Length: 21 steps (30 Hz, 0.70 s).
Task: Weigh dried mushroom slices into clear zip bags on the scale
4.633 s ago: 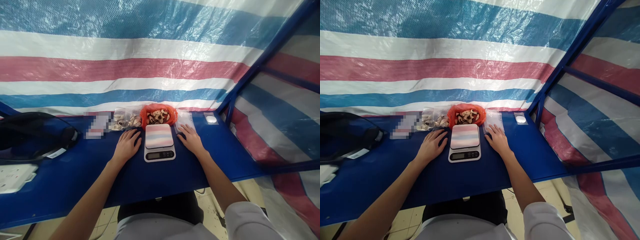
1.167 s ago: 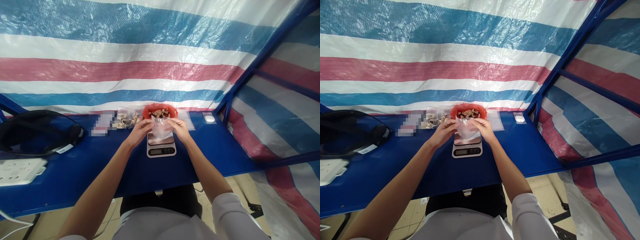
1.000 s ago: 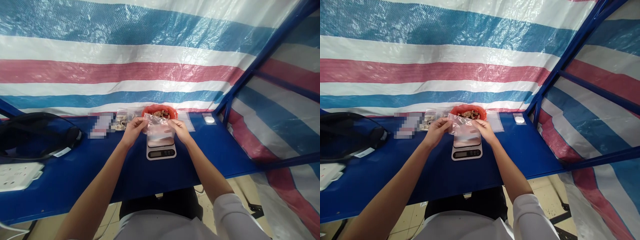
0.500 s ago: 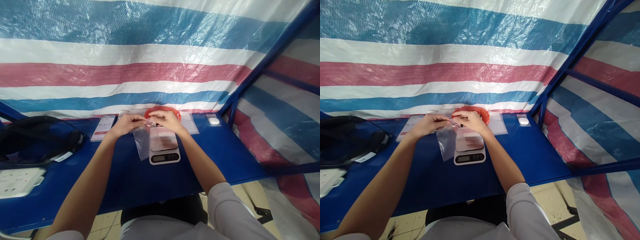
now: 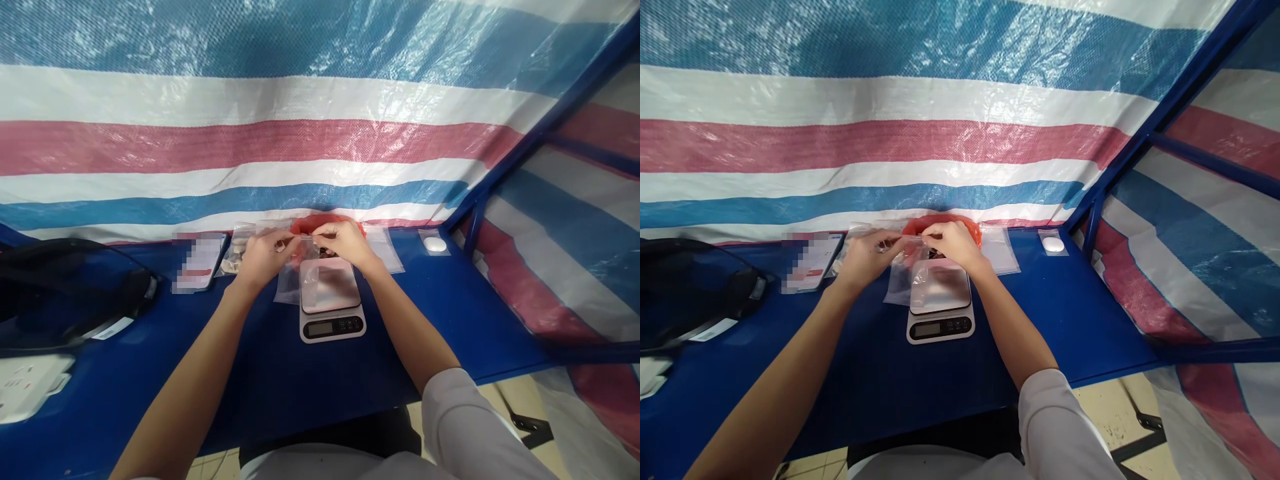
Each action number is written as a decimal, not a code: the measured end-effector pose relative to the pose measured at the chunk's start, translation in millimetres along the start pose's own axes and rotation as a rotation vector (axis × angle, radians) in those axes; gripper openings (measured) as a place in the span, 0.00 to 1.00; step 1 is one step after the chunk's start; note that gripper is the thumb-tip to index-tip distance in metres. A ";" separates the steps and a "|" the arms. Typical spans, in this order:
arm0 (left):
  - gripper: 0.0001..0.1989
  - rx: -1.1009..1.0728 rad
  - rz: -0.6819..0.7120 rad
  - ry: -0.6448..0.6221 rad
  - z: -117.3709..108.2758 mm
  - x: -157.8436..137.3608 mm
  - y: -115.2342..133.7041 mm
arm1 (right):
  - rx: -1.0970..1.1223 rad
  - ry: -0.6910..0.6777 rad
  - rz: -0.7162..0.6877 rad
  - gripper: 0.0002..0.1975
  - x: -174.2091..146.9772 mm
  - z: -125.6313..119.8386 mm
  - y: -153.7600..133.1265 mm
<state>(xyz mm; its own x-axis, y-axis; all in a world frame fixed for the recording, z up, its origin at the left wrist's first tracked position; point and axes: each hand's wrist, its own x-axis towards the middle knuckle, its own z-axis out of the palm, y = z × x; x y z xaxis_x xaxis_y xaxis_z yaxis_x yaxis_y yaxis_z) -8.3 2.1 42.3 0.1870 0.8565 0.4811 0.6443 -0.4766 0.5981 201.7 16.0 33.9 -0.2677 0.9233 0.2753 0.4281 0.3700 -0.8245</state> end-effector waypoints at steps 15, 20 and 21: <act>0.15 -0.772 -0.738 -0.277 8.8 7.2 -2.9 | -0.008 -0.102 -0.127 0.06 -4.1 -7.9 -5.6; 0.16 -0.749 -0.751 -0.297 17.9 3.6 -10.2 | -0.097 -0.116 -0.152 0.06 -3.8 -6.0 -2.2; 0.14 -0.750 -0.745 -0.297 19.6 3.2 -12.5 | -0.118 -0.115 -0.153 0.06 -3.9 -5.7 -2.4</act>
<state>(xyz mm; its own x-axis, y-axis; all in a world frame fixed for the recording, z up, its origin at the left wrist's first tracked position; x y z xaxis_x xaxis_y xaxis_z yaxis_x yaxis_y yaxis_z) -1.3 14.7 23.8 0.1738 0.9453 -0.2761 0.0737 0.2671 0.9608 206.7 12.1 37.6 -0.4314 0.8401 0.3290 0.4708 0.5206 -0.7123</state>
